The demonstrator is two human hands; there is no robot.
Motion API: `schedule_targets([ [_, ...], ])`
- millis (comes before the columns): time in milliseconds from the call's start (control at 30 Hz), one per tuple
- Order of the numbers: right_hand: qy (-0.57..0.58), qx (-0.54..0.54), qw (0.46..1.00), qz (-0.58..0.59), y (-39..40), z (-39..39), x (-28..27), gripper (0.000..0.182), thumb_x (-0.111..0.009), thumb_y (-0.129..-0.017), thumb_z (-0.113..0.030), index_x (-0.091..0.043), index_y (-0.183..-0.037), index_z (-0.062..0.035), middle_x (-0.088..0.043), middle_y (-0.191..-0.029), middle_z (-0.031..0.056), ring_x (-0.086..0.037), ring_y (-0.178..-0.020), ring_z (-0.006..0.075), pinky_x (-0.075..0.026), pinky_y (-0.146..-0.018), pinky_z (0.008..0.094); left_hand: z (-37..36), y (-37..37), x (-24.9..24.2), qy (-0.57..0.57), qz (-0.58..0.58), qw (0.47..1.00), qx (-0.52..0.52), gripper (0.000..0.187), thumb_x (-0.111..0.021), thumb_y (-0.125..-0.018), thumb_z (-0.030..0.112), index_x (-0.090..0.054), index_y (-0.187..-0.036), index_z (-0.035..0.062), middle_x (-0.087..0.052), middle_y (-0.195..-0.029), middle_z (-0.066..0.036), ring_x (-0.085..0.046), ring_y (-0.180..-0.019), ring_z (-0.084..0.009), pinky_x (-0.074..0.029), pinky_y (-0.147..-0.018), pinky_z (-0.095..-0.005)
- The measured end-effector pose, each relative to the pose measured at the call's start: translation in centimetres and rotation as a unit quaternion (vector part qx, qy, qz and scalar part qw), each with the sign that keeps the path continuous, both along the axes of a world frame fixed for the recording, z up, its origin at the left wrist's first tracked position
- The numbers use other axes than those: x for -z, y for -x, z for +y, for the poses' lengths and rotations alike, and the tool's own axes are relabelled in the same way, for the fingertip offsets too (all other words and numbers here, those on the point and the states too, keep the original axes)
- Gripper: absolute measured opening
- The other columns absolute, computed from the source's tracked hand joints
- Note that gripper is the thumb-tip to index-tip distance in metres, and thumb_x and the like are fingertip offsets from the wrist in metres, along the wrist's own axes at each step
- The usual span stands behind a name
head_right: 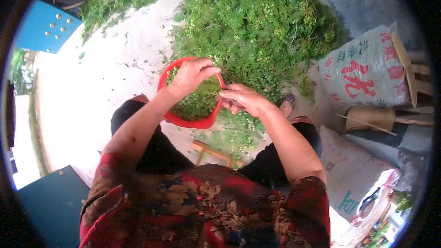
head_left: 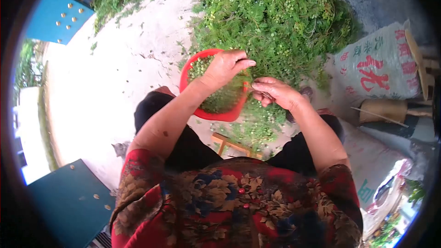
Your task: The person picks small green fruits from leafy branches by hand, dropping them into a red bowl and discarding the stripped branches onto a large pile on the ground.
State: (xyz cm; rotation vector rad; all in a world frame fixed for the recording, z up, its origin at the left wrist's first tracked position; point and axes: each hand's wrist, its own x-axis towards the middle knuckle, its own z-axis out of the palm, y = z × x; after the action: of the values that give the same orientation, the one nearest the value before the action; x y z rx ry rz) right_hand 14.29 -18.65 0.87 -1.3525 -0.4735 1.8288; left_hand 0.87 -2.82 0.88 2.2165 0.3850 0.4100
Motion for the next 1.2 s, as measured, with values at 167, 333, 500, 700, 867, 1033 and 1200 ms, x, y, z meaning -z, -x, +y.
schedule_targets([
  [167,0.024,0.078,0.978,0.191,0.2,-1.1,1.4,0.016,-0.058,-0.089,-0.023,-0.049,-0.080,-0.0128,-0.028,-0.055,-0.0082,-0.024,-0.045,0.0043,-0.021,-0.044,0.0234,-2.0,-0.3,0.3,-0.018,-0.059,0.998,0.011,0.023,-0.066,-0.082,0.023,-0.059,-0.080,0.0012,-0.051,-0.064,-0.012,-0.053,-0.058,-0.0188,-0.042,-0.055,-0.0315],
  [333,0.016,0.115,0.982,0.152,1.1,-2.2,0.4,0.020,-0.060,-0.087,-0.021,-0.045,-0.077,-0.0130,-0.030,-0.056,-0.0072,-0.026,-0.045,0.0049,-0.022,-0.043,0.0237,-4.1,0.3,0.0,-0.069,-0.001,0.997,-0.041,0.017,-0.063,-0.083,0.020,-0.062,-0.082,0.0030,-0.057,-0.068,-0.015,-0.056,-0.058,-0.0242,-0.043,-0.055,-0.0335],
  [500,-0.020,0.123,0.992,-0.018,3.5,-2.1,1.5,0.022,-0.059,-0.086,-0.024,-0.053,-0.080,-0.0040,-0.038,-0.057,-0.0026,-0.037,-0.048,0.0095,-0.029,-0.041,0.0278,-4.0,-0.1,3.8,-0.081,0.067,0.983,-0.149,0.030,-0.058,-0.087,0.028,-0.063,-0.078,0.0004,-0.056,-0.064,-0.018,-0.055,-0.056,-0.0315,-0.043,-0.057,-0.0392],
  [700,-0.106,0.034,0.951,-0.289,3.7,-2.0,2.7,0.025,-0.057,-0.085,-0.026,-0.058,-0.075,-0.0032,-0.047,-0.061,0.0023,-0.047,-0.052,0.0125,-0.038,-0.048,0.0301,-1.7,-1.8,8.3,-0.040,0.169,0.920,-0.352,0.053,-0.060,-0.081,0.049,-0.062,-0.068,-0.0022,-0.057,-0.065,-0.025,-0.059,-0.064,-0.0407,-0.044,-0.060,-0.0468],
  [867,-0.069,0.056,0.984,-0.154,2.9,-2.9,1.6,0.026,-0.057,-0.086,-0.028,-0.059,-0.078,-0.0039,-0.045,-0.060,0.0004,-0.043,-0.050,0.0109,-0.035,-0.046,0.0278,5.3,4.5,9.7,0.091,0.121,0.905,-0.396,0.047,-0.058,-0.083,0.047,-0.066,-0.074,0.0011,-0.061,-0.063,-0.016,-0.059,-0.057,-0.0297,-0.046,-0.058,-0.0395],
  [1033,-0.026,0.096,0.994,0.034,1.4,-2.3,1.9,0.020,-0.057,-0.090,-0.026,-0.057,-0.088,-0.0066,-0.036,-0.058,-0.0045,-0.029,-0.047,0.0059,-0.026,-0.042,0.0242,4.4,5.3,6.3,0.195,0.069,0.952,-0.224,0.035,-0.056,-0.088,0.038,-0.067,-0.095,0.0047,-0.064,-0.086,-0.009,-0.058,-0.081,-0.0163,-0.044,-0.074,-0.0292],
  [1200,-0.032,0.112,0.980,0.161,1.3,-1.2,2.5,0.018,-0.057,-0.091,-0.026,-0.054,-0.086,-0.0089,-0.027,-0.056,-0.0084,-0.022,-0.045,0.0053,-0.022,-0.043,0.0242,2.1,4.8,0.4,0.418,0.117,0.895,-0.104,0.043,-0.059,-0.087,0.031,-0.052,-0.121,0.0057,-0.056,-0.113,-0.008,-0.049,-0.108,-0.0176,-0.041,-0.088,-0.0351],
])
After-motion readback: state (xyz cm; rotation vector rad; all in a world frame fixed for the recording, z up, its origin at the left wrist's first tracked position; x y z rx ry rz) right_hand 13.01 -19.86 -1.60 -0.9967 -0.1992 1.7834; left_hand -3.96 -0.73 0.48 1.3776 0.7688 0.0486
